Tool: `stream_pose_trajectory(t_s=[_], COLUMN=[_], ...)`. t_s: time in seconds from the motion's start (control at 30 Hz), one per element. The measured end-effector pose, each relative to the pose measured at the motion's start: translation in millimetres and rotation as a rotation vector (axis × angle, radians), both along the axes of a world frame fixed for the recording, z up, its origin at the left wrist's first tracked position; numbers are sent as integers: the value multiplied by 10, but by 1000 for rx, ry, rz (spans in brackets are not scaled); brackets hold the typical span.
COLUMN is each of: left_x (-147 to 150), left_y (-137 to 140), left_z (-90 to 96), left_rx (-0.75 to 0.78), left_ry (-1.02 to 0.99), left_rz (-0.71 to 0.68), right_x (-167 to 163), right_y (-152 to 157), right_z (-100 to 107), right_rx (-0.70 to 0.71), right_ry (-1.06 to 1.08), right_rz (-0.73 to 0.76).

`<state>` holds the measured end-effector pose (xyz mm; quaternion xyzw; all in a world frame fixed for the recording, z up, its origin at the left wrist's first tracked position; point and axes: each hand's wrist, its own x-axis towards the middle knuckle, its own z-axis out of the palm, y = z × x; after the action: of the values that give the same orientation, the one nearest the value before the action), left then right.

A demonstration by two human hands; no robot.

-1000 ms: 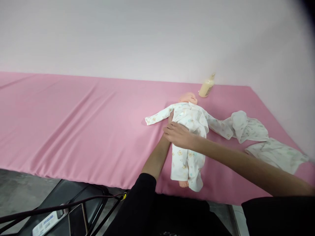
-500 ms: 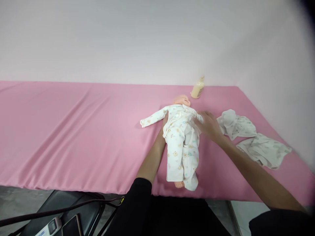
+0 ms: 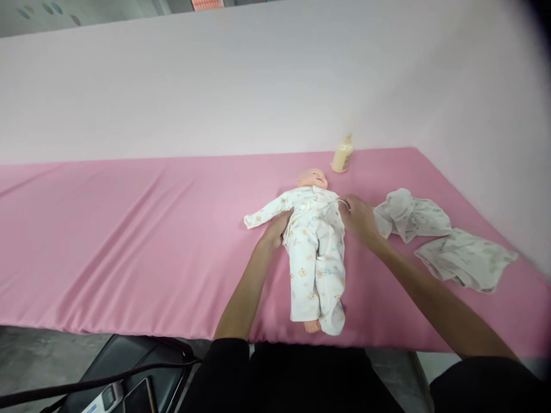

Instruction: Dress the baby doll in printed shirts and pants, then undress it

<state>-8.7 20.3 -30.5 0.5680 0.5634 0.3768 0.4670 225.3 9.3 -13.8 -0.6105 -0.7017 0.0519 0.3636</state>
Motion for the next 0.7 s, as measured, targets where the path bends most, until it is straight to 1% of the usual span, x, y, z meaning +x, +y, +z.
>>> stream_pose_trajectory(t_s=[0.07,0.13,0.2,0.23,0.3,0.37,0.47,0.57,0.63,0.7], left_x=[-27,-6,58,96,159,188,177,176,201,234], left_y=[-90,-162,-191,-187,-155,-110,-70,-99,-161,-252], left_z=[42,115,201,241,309,357,405,425,415,384], left_rx=[16,137,295,351,413,467,610,737,765,780], left_ry=[78,231,404,485,602,640,570,531,587,726], left_rz=[29,60,31,-1,-58,-73,-33,-15,-33,-77], right_x=[-11,-38,-68,-79,-89,-82,-57,-39,-36,-42], right_y=[13,20,16,9,-17,-59,-141,-221,-269,-317], right_z=[14,22,25,26,29,31,23,-14,-56,-110], right_rx=[9,13,23,32,53,78,121,169,198,216], right_ry=[41,70,86,89,86,77,39,1,-28,-73], right_rz=[18,31,44,51,73,96,115,132,160,211])
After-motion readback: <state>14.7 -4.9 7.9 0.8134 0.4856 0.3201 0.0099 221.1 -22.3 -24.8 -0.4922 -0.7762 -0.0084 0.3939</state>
